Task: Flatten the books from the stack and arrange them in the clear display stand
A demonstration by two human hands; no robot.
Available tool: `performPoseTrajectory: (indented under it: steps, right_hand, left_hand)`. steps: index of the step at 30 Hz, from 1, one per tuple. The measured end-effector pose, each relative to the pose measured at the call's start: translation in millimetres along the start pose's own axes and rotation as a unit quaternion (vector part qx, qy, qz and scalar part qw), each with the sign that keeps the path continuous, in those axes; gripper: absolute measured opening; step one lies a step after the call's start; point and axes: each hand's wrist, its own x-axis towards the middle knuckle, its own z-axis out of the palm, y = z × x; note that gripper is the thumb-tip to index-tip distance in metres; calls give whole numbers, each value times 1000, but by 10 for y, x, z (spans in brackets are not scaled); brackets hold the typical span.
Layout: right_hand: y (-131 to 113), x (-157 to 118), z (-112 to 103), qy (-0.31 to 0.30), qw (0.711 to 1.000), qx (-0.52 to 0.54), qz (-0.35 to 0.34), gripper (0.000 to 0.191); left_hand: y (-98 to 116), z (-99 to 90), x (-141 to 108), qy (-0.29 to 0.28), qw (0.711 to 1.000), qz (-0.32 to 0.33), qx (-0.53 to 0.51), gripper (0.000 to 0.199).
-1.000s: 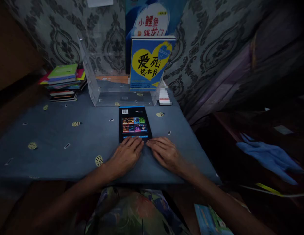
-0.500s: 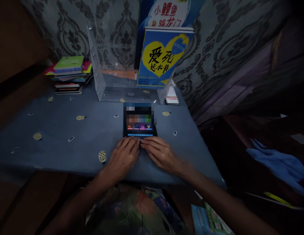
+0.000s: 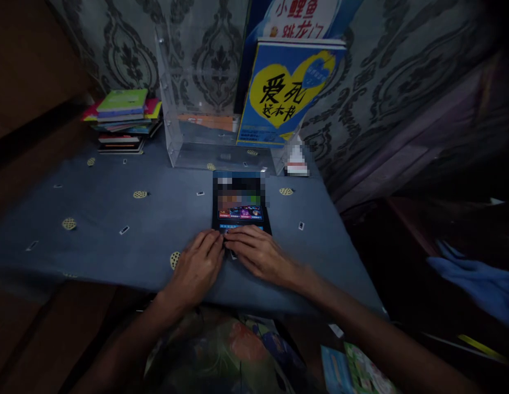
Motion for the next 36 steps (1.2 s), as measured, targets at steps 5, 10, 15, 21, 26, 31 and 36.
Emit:
performPoseTrajectory:
  steps: [5,10,15,21,26,31,36]
  right_hand:
    - [56,137,15,7,998,60,28,29]
    - [110,217,42,14,996,81,37,31]
    - [114,207,93,30,996,70,41,31]
    - [98,142,132,30,999,22,-3,32]
    - [53,159,112,10,1000,-11,-7,35]
    - [31,179,120,-14,998,-51,-18,35]
    - [33,216,112,-13,997,-72,-30,34]
  left_hand:
    - [-106,-58,-7,-13,999,27,-31,30]
    - [-354,-150,80,-37,990,100,-92,30]
    - [-672,-214,144,-85,970,180,-142,33]
    - [-878,-172,163,-81,970,166,-158,45]
    - [-917,-144,256,-89,965,202,-142,41]
    - [-925,-139,297,-92,963,212,-138,38]
    - [-951,-121,390,-87,962,211,-152,38]
